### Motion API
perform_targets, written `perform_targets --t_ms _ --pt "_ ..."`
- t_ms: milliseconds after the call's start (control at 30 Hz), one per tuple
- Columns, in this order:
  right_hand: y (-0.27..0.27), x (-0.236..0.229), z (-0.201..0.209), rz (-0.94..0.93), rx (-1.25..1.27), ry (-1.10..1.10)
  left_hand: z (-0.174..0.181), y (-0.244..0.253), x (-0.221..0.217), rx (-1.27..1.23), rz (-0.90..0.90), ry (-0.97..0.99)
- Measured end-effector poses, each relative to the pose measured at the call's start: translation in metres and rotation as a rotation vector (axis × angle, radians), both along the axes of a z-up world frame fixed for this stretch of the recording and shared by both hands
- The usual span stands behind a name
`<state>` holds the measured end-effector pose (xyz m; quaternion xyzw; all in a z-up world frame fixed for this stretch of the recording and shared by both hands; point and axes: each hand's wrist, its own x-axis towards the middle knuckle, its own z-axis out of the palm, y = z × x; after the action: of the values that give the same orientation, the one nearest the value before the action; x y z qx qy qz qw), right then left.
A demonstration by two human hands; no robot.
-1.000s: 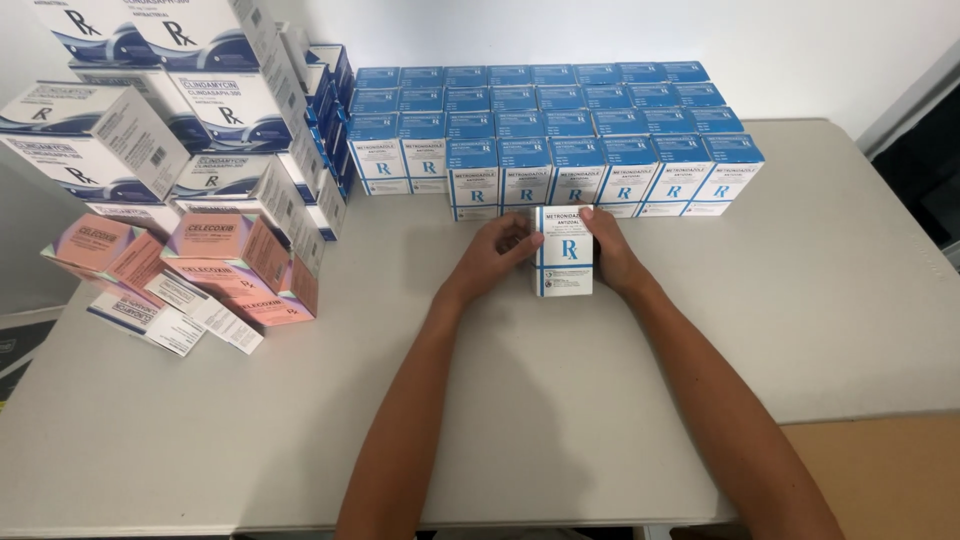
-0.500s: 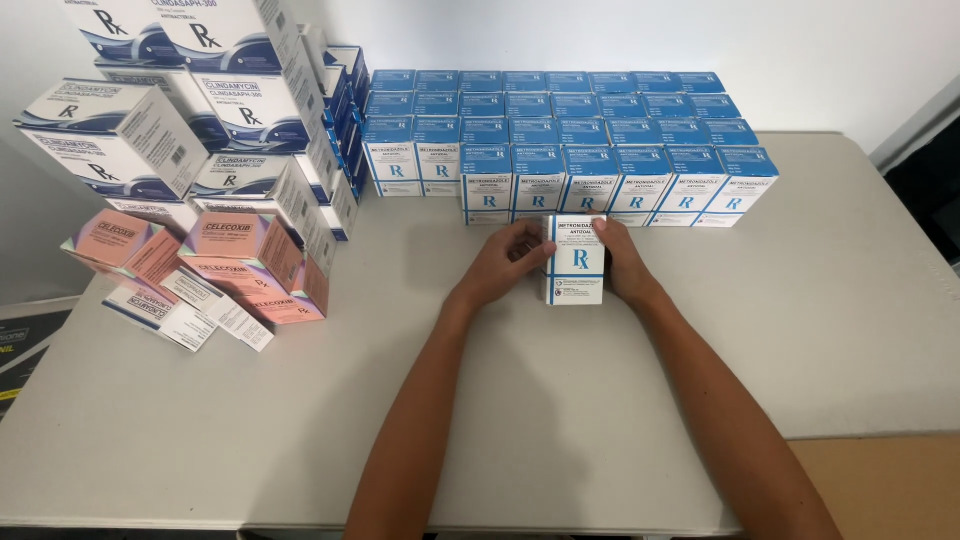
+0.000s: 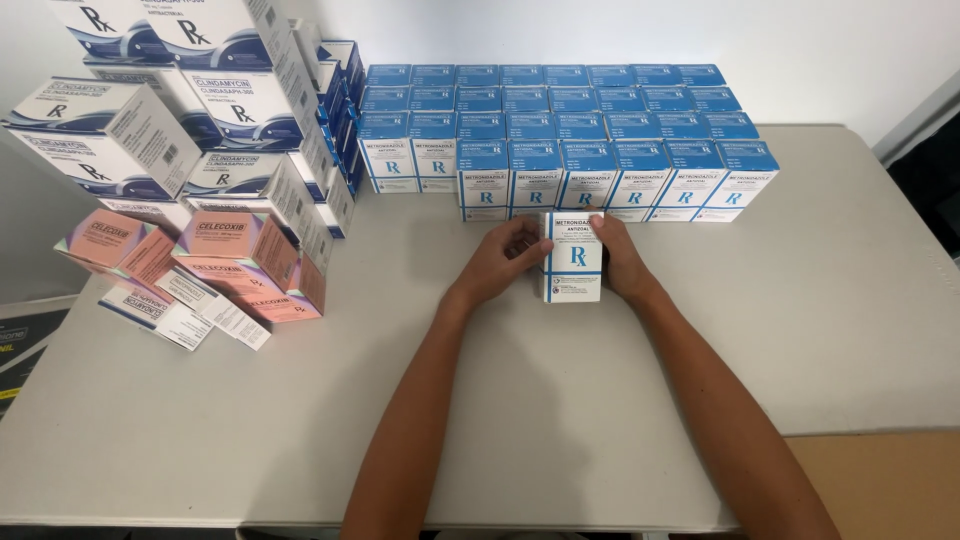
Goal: The person unpacks small blue and white boxes from a large cardboard carton and arranges them on a table. They repeatedly open the boxes to remove a clear plastic bottle, inspect it, and place it back inside before closing the box and stacking it with others.
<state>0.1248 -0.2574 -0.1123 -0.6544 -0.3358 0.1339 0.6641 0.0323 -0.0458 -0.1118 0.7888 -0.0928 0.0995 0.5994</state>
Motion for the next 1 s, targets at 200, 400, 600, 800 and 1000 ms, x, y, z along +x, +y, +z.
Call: perform_targets --t_ms 200,400,600,800,1000 --pt "0.000 -0.003 0.002 -0.006 -0.015 -0.012 0.000 0.000 0.000 -0.023 -0.017 -0.008" --pt "-0.001 -0.005 0.004 0.004 -0.003 -0.020 -0.003 0.000 0.001 -0.030 -0.025 -0.014" --pt "0.000 -0.002 0.002 0.000 -0.016 -0.011 0.002 0.000 -0.001 -0.047 -0.033 -0.003" --pt "0.002 -0.008 0.008 0.054 0.090 0.124 -0.001 0.001 0.001 -0.086 -0.052 -0.009" --pt "0.003 -0.011 0.008 0.129 0.185 0.181 -0.005 0.011 0.003 -0.244 -0.086 0.102"
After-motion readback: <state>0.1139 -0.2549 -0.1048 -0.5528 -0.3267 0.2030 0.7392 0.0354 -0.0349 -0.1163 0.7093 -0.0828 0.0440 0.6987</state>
